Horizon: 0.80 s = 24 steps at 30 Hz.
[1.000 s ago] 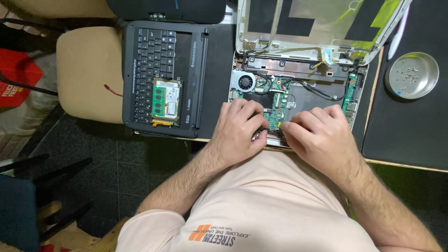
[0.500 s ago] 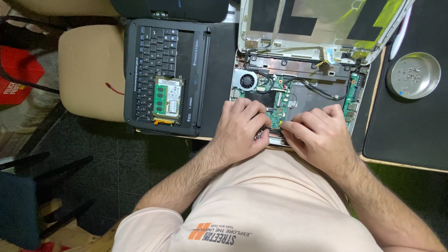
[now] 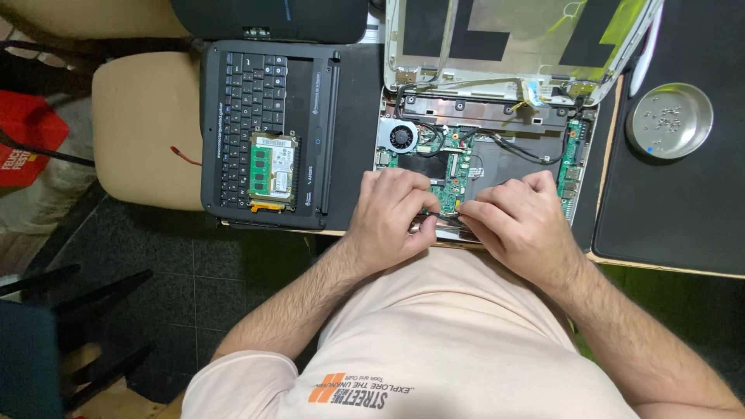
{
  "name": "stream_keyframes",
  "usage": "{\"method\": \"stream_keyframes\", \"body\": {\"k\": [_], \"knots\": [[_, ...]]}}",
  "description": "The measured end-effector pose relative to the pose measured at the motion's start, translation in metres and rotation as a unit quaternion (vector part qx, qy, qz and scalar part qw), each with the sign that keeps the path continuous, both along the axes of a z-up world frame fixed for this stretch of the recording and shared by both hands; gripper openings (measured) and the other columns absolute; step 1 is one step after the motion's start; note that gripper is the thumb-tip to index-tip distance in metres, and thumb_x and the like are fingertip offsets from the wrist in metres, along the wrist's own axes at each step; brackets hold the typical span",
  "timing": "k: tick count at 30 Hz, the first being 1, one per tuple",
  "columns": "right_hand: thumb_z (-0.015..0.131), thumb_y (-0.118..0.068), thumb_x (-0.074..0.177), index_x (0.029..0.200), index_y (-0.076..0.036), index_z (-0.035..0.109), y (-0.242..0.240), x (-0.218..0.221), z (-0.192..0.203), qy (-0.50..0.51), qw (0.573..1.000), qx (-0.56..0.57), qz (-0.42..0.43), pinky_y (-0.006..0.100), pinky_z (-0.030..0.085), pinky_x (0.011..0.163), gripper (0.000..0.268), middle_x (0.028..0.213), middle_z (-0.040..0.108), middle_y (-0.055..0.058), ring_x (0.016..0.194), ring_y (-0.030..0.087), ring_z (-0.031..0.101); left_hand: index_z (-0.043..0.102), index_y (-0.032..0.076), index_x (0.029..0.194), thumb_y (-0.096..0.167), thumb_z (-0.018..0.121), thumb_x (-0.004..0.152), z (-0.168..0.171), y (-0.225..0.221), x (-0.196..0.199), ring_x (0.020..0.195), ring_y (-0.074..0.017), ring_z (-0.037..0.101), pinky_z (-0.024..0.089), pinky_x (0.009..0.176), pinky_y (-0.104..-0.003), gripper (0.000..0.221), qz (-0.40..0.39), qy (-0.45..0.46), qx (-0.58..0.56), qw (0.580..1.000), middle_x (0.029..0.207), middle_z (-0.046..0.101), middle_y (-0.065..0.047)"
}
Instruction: Removing the LCD panel and disassembling internal components of a laptop using a screwdriver
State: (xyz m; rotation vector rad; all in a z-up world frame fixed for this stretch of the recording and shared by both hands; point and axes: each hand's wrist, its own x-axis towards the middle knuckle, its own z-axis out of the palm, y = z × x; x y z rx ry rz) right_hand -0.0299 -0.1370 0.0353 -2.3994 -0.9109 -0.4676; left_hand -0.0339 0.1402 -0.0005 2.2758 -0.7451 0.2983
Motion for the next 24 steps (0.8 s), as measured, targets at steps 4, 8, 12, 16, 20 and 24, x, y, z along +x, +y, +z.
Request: {"method": "stream_keyframes", "body": {"k": [4,8,12,16,20,24], "knots": [[0.085,-0.025,0.115,0.117,-0.024,0.086,-0.002,-0.002,0.005,0.002,1.0,0.001,-0.014,0.043,0.049,0.094,0.002,0.099,0.073,-0.005,0.086,0.02,0.07,0.075,0.023,0.11,0.033,0.072,0.112,0.007,0.001,0.001,0.125,-0.0254,0.067,0.046,0.113,-0.048,0.011,-0.007,0.001,-0.034,0.999,0.119,0.064,0.003],[0.087,-0.037,0.111,0.119,-0.023,0.086,-0.012,-0.001,0.027,0.017,1.0,0.006,-0.015,0.046,0.049,0.098,0.017,0.093,0.069,-0.003,0.083,0.022,0.068,0.077,0.023,0.113,0.034,0.072,0.117,0.015,0.001,-0.001,0.125,-0.0266,0.068,0.046,0.116,-0.048,0.013,-0.001,-0.002,-0.051,0.999,0.119,0.066,0.003],[0.086,-0.035,0.112,0.107,-0.022,0.085,-0.02,-0.008,0.027,0.004,0.999,-0.049,0.013,0.046,0.05,0.094,0.013,0.081,0.066,-0.003,0.077,0.02,0.068,0.078,0.024,0.116,0.033,0.073,0.118,0.021,0.001,-0.002,0.123,-0.0273,0.07,0.047,0.118,-0.049,0.011,-0.001,-0.003,-0.061,0.998,0.119,0.07,0.003],[0.077,-0.029,0.118,0.109,-0.023,0.083,-0.028,-0.013,0.035,-0.026,0.997,-0.068,0.015,0.046,0.05,0.092,0.012,0.083,0.063,-0.004,0.077,0.019,0.063,0.08,0.02,0.115,0.028,0.076,0.118,0.034,-0.003,0.001,0.118,-0.028,0.073,0.05,0.115,-0.049,0.009,-0.012,0.006,-0.094,0.995,0.116,0.076,0.001],[0.069,-0.027,0.123,0.114,-0.025,0.084,-0.036,-0.019,0.057,-0.044,0.995,-0.093,-0.001,0.045,0.049,0.09,0.017,0.084,0.064,-0.004,0.078,0.018,0.062,0.085,0.021,0.112,0.026,0.08,0.115,0.041,-0.004,-0.004,0.102,-0.0302,0.082,0.06,0.1,-0.047,0.007,-0.058,0.073,-0.161,0.983,0.108,0.085,0.002],[0.062,-0.027,0.127,0.116,-0.023,0.084,-0.038,-0.021,0.063,-0.053,0.995,-0.087,-0.02,0.043,0.049,0.088,0.025,0.095,0.072,-0.005,0.081,0.018,0.064,0.089,0.018,0.105,0.02,0.091,0.109,0.05,-0.015,-0.015,0.09,-0.0324,0.086,0.068,0.085,-0.045,0.005,-0.101,0.161,-0.242,0.952,0.101,0.091,-0.003]]}}
